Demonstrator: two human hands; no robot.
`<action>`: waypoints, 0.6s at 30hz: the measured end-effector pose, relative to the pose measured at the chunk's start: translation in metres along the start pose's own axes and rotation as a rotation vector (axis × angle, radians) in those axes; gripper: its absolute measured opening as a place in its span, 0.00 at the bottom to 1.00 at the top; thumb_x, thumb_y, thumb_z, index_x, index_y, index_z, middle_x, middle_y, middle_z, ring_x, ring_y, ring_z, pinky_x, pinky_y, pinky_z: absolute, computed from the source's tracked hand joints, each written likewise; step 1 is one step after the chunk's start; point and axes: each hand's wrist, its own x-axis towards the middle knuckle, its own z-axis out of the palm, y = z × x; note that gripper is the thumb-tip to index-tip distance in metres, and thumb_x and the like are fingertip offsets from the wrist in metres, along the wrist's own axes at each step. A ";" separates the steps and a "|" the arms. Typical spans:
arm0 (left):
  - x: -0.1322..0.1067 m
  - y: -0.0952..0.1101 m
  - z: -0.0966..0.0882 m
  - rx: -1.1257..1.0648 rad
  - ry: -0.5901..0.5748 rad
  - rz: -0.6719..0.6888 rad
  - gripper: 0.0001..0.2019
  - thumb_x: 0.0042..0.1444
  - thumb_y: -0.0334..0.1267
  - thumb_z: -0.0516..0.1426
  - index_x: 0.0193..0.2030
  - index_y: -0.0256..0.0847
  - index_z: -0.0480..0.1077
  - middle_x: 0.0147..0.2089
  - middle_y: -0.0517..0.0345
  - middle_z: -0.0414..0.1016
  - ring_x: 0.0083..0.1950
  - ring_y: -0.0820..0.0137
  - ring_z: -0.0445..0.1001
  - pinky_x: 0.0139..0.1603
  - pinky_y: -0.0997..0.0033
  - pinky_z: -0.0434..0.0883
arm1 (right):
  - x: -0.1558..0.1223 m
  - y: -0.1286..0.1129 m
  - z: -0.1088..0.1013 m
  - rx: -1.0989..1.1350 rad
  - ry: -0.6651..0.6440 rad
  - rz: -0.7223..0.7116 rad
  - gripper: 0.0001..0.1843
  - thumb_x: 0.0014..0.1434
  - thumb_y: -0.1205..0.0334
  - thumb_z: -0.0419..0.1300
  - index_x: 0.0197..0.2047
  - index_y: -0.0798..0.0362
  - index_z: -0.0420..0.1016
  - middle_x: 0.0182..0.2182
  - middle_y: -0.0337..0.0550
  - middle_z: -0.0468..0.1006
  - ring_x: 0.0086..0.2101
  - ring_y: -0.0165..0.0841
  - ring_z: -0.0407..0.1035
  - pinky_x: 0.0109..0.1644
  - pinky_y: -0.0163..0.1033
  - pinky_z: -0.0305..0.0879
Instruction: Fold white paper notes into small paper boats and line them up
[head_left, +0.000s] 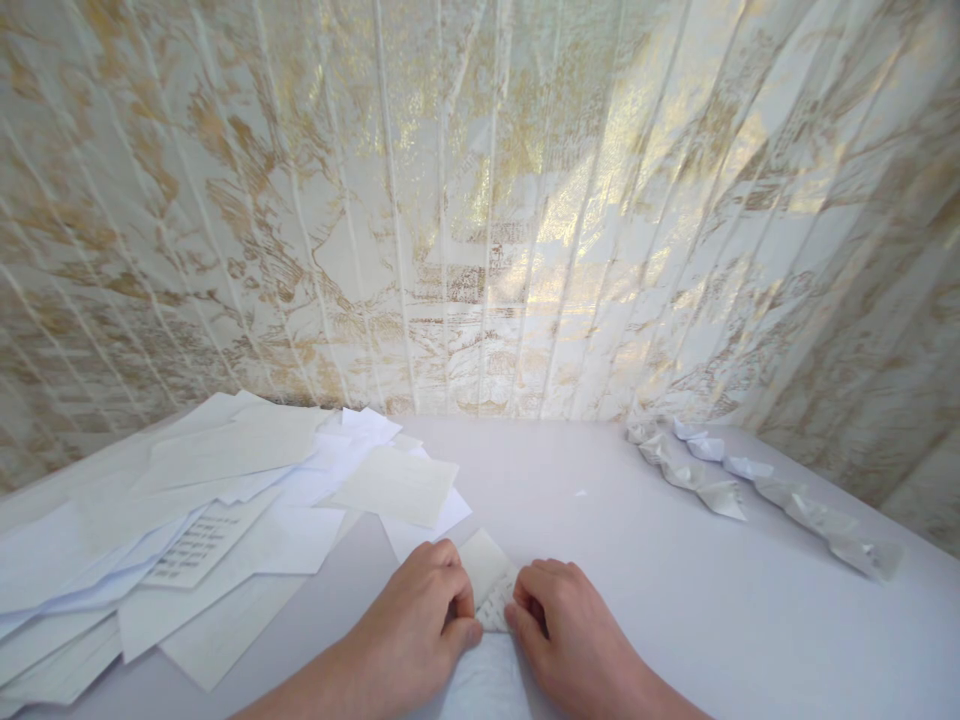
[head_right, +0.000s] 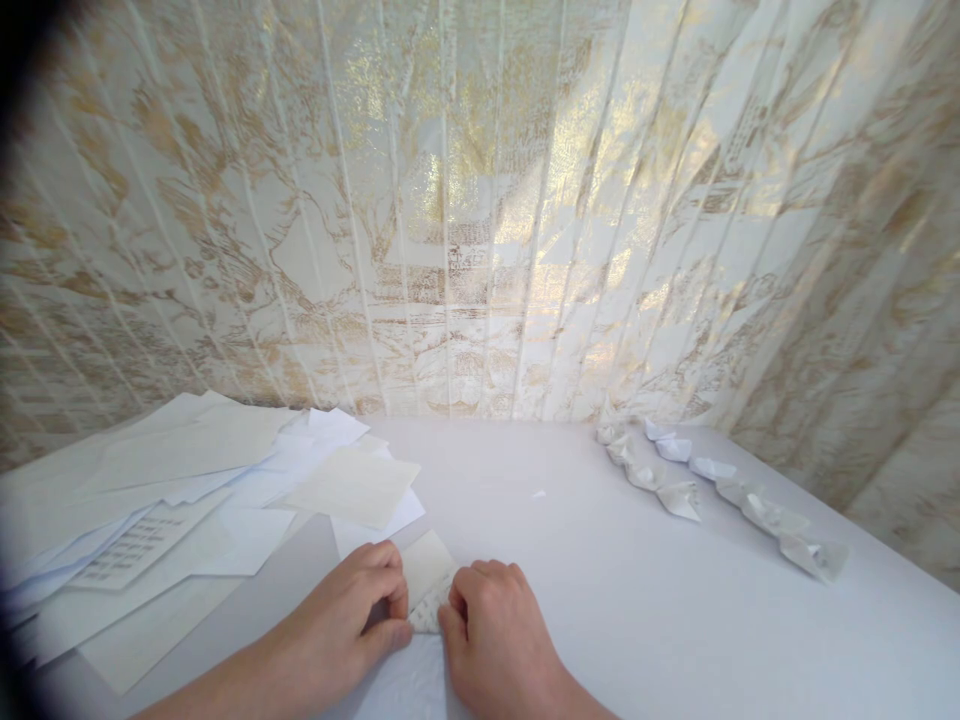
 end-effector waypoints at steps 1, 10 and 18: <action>0.000 0.000 0.001 0.004 0.005 -0.004 0.05 0.45 0.29 0.53 0.22 0.40 0.65 0.32 0.60 0.65 0.39 0.69 0.65 0.41 0.70 0.60 | 0.000 0.000 0.000 0.000 0.000 0.002 0.10 0.51 0.72 0.53 0.20 0.54 0.65 0.21 0.39 0.71 0.25 0.30 0.63 0.31 0.33 0.52; 0.004 0.001 0.008 0.115 0.059 -0.024 0.08 0.51 0.33 0.52 0.22 0.39 0.65 0.32 0.58 0.66 0.39 0.66 0.66 0.41 0.67 0.61 | 0.000 0.001 0.001 -0.008 0.010 0.010 0.10 0.50 0.71 0.52 0.19 0.54 0.64 0.20 0.38 0.71 0.24 0.29 0.62 0.29 0.32 0.51; 0.003 0.001 0.009 0.157 0.062 -0.010 0.07 0.51 0.34 0.53 0.23 0.39 0.65 0.33 0.57 0.66 0.39 0.65 0.65 0.40 0.66 0.61 | 0.001 -0.001 -0.001 -0.019 0.009 0.025 0.11 0.49 0.71 0.52 0.18 0.54 0.64 0.19 0.39 0.71 0.23 0.29 0.61 0.28 0.32 0.50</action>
